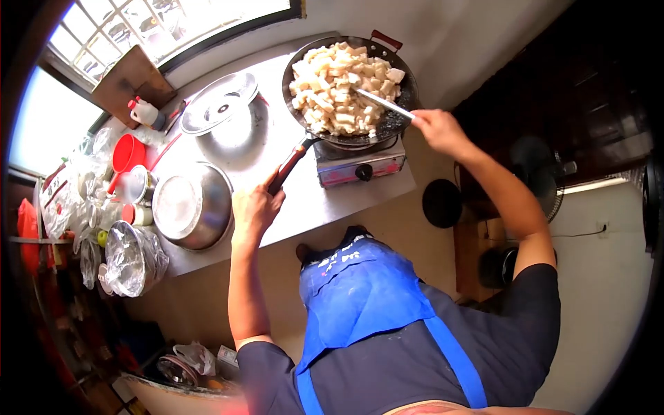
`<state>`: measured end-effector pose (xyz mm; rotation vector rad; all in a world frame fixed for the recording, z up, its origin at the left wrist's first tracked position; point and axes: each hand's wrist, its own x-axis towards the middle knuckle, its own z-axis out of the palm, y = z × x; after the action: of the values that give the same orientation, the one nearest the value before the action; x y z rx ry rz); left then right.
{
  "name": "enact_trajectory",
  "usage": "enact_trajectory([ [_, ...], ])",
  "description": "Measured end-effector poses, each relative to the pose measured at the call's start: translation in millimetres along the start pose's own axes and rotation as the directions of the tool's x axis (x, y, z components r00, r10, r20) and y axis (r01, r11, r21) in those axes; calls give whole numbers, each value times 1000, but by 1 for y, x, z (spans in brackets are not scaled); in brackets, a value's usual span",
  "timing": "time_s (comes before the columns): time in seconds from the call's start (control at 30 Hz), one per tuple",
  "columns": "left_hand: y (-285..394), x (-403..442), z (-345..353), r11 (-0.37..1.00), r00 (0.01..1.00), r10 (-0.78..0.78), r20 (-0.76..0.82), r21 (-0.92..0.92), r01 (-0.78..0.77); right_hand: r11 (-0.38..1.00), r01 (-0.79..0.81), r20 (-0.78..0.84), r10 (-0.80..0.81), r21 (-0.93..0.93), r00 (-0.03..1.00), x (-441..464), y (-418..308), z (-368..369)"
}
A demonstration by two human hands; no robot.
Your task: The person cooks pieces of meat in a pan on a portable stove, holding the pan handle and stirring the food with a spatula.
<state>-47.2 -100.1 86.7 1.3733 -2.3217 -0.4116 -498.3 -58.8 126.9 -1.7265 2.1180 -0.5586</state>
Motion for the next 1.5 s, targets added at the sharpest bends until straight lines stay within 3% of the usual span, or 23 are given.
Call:
enact_trajectory([
  [0.2,-1,-3,4,997,998,-67,12,-28,67,973,-159,276,109,167,955,19,-3,-106],
  [0.4,2,-1,1,995,996,-82,34,-51,84,972,74,294,-5,-223,956,18,-74,-218],
  [0.47,3,0,-2,993,992,-92,90,-64,98,953,155,291,-75,-261,954,29,-95,-235],
  [0.53,3,-1,-4,994,993,-73,87,-70,79,835,416,166,-381,-360,910,40,-99,-246],
  [0.57,4,0,-6,993,989,-87,120,-73,96,851,332,388,-168,-407,906,44,-149,-258],
  [0.6,2,-1,-5,993,989,-83,125,-77,94,730,385,480,-88,-565,873,45,-188,-259],
  [0.63,0,-2,-2,997,995,-55,88,-48,59,670,461,532,-116,-581,839,51,-202,-258],
  [0.7,-6,-2,3,1000,1000,1,28,-12,-1,474,662,690,-145,-581,709,62,-229,-245],
  [0.73,-6,-3,4,1000,1000,1,32,-19,0,474,661,693,-138,-581,708,68,-233,-239],
  [0.8,-5,-3,3,999,997,-38,69,9,37,307,821,838,-115,-481,534,79,-243,-224],
  [0.87,-6,-5,3,999,997,-42,70,-6,42,298,837,868,-54,-459,494,77,-253,-210],
  [0.93,-5,-4,3,998,996,-50,68,-19,52,397,867,938,-39,-301,344,79,-251,-198],
  [0.97,-4,-4,2,998,996,-58,73,-20,60,531,773,912,1,-348,410,76,-247,-193],
  [1.0,-3,-4,2,997,994,-66,82,-21,68,543,756,900,2,-366,435,74,-240,-186],
  [1.07,-4,-3,5,997,998,-34,49,-63,37,545,603,718,-3,-582,696,62,-213,-160],
  [1.1,-4,-4,5,995,1000,4,3,-100,-4,427,743,713,-267,-515,648,56,-192,-150],
  [1.13,-1,-3,1,994,998,-36,54,-101,41,506,611,653,-118,-608,748,48,-207,-137],
  [1.2,1,-1,-3,986,987,-80,136,-132,98,460,553,604,-44,-695,796,38,-221,-123],
  [1.27,-3,-3,0,995,994,-26,105,-92,36,388,618,574,-236,-684,784,25,-200,-105],
  [1.33,-5,-1,2,992,997,-22,72,-121,31,418,596,554,-231,-686,800,27,-190,-104],
  [1.4,-4,-1,-1,995,998,-14,60,-96,20,385,673,518,-437,-631,735,22,-189,-100],
  [1.43,-5,-1,-1,996,998,-12,64,-84,17,416,604,505,-332,-679,797,10,-192,-95],
  [1.5,-5,0,0,996,997,-13,82,-89,21,391,591,497,-321,-705,806,-4,-186,-82],
])
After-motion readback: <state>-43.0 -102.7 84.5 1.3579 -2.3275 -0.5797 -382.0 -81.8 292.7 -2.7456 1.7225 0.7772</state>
